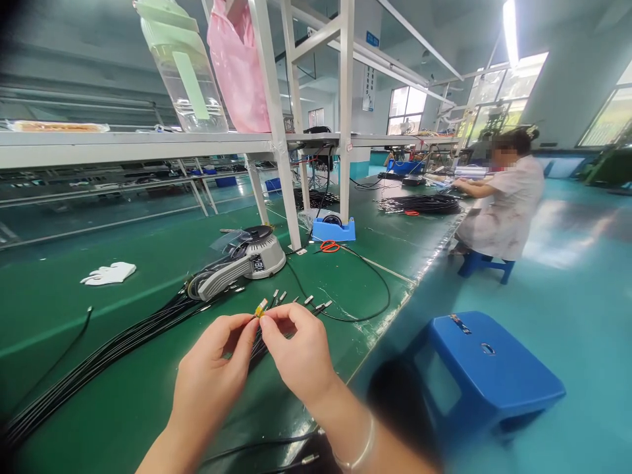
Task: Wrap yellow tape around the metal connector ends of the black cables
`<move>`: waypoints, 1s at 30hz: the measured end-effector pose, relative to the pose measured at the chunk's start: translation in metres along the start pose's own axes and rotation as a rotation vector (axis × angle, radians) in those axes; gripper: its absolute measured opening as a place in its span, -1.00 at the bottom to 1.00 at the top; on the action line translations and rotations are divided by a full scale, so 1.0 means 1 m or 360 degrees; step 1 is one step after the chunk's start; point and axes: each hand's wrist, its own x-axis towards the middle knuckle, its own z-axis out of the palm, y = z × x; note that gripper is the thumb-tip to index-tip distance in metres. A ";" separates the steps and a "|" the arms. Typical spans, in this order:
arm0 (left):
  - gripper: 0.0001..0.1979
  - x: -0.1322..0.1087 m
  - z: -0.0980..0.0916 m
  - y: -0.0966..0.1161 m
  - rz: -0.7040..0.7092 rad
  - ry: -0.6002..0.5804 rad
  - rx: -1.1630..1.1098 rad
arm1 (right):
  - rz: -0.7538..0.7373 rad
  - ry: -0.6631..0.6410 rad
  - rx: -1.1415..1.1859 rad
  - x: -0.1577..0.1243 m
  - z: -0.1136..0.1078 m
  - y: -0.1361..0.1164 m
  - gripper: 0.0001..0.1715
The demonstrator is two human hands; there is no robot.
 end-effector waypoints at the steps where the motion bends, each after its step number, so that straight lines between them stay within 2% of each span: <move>1: -0.87 0.000 0.000 0.000 0.0003 -0.0005 0.0001 | 0.0002 0.0005 0.0008 0.000 0.000 -0.001 -0.86; 7: -0.83 0.001 -0.002 0.005 -0.0029 -0.0037 -0.0061 | 0.0000 -0.0018 -0.0025 -0.002 -0.003 -0.004 -0.86; 13: -0.74 -0.003 -0.002 0.013 -0.0543 -0.0228 -0.0460 | 0.0022 -0.0015 -0.0075 -0.002 -0.006 -0.008 -0.86; 15: -0.73 -0.002 -0.002 0.014 -0.0637 -0.0243 -0.0594 | 0.0021 -0.0014 -0.0084 -0.002 -0.007 -0.009 -0.86; 23: -0.74 0.002 -0.003 0.017 -0.0592 -0.0216 -0.0536 | -0.0074 -0.0039 -0.0219 -0.003 -0.012 -0.013 -0.86; 27: -0.75 0.002 -0.005 0.016 -0.0725 -0.0286 -0.0814 | -0.0059 -0.0034 -0.0208 0.000 -0.014 -0.014 -0.86; 30: -0.76 0.004 -0.005 0.011 -0.0827 -0.0417 -0.1154 | -0.0050 -0.0084 -0.0089 0.002 -0.015 -0.013 -0.87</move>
